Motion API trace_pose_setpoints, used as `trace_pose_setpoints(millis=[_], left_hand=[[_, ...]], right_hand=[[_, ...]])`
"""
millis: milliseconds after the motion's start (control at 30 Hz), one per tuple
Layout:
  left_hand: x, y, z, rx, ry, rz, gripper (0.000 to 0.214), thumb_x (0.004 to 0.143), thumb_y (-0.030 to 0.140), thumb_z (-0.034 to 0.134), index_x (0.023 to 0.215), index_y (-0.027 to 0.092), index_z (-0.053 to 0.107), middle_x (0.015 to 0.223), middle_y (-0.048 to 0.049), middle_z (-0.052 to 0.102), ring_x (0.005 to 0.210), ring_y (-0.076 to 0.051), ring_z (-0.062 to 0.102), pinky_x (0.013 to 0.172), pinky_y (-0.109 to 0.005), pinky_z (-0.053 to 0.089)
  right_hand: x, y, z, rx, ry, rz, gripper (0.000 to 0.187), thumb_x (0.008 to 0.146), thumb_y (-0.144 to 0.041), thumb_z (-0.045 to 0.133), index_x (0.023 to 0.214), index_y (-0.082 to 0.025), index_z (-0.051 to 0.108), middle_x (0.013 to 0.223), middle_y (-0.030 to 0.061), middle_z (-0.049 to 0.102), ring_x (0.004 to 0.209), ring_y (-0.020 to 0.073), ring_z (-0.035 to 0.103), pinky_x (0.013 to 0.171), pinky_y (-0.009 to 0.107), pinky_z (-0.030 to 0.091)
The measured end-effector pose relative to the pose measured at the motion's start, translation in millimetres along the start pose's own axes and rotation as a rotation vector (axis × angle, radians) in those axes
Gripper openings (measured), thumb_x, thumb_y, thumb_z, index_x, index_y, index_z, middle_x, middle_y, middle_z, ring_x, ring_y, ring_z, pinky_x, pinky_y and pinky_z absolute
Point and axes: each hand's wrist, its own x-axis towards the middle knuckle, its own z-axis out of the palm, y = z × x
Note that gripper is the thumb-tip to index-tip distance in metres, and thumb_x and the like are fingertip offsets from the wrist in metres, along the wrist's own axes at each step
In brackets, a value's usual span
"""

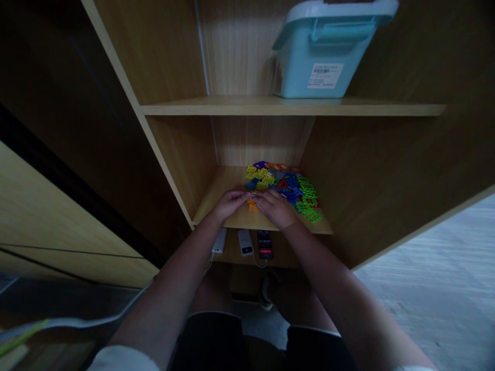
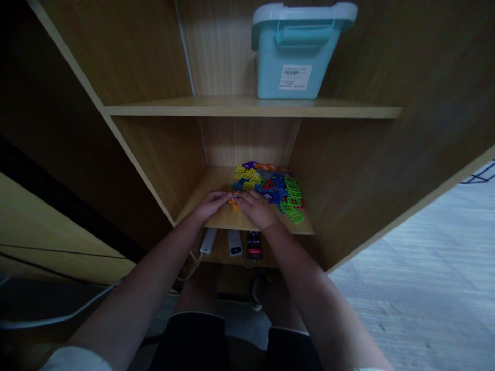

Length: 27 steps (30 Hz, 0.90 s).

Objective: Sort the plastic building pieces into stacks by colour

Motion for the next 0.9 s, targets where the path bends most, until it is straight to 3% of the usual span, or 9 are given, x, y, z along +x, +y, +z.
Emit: trace_pose_setpoints(millis=[100, 267, 567, 733, 900], left_hand=[[1, 0, -0.8, -0.057, 0.003, 0.000, 0.058, 0.071, 0.073, 0.087, 0.085, 0.016, 0.080, 0.065, 0.0005, 0.062, 0.064, -0.014, 0.050, 0.062, -0.028, 0.038], [2, -1, -2.1, -0.141, 0.052, 0.000, 0.055, 0.073, 0.069, 0.088, 0.084, 0.016, 0.077, 0.069, 0.0004, 0.065, 0.065, -0.012, 0.052, 0.064, -0.027, 0.039], [5, -8, -2.2, -0.207, 0.057, -0.005, 0.052, 0.069, 0.063, 0.093, 0.084, 0.016, 0.078, 0.081, -0.0023, 0.074, 0.076, -0.014, 0.062, 0.075, -0.028, 0.047], [5, -6, -3.2, -0.192, 0.030, -0.017, 0.053, 0.070, 0.065, 0.092, 0.088, 0.016, 0.080, 0.080, -0.0021, 0.074, 0.072, -0.014, 0.059, 0.071, -0.027, 0.045], [4, -4, -2.9, -0.159, 0.003, -0.031, 0.056, 0.068, 0.069, 0.092, 0.083, 0.017, 0.078, 0.071, 0.0003, 0.068, 0.066, -0.012, 0.052, 0.065, -0.027, 0.039]], right_hand=[[1, -2, 1, 0.003, -0.005, -0.021, 0.032, 0.111, -0.023, 0.054, 0.134, -0.029, 0.075, 0.136, 0.0092, 0.076, 0.123, 0.0286, 0.066, 0.110, 0.048, 0.058], [5, -4, 1, 0.000, 0.067, -0.005, 0.030, 0.107, -0.034, 0.066, 0.135, -0.028, 0.074, 0.140, 0.0113, 0.073, 0.125, 0.0315, 0.067, 0.112, 0.054, 0.057], [5, 4, 0, 0.126, 0.157, 0.037, 0.022, 0.101, -0.038, 0.076, 0.121, -0.028, 0.076, 0.142, 0.0098, 0.075, 0.125, 0.0319, 0.070, 0.111, 0.055, 0.056], [6, 5, -2, 0.261, 0.162, 0.076, 0.016, 0.098, -0.036, 0.081, 0.111, -0.030, 0.076, 0.135, 0.0069, 0.078, 0.123, 0.0300, 0.072, 0.111, 0.054, 0.054], [6, 8, -1, 0.382, 0.192, 0.159, 0.026, 0.092, -0.039, 0.087, 0.110, -0.029, 0.072, 0.123, 0.0070, 0.080, 0.113, 0.0291, 0.073, 0.102, 0.051, 0.057]])
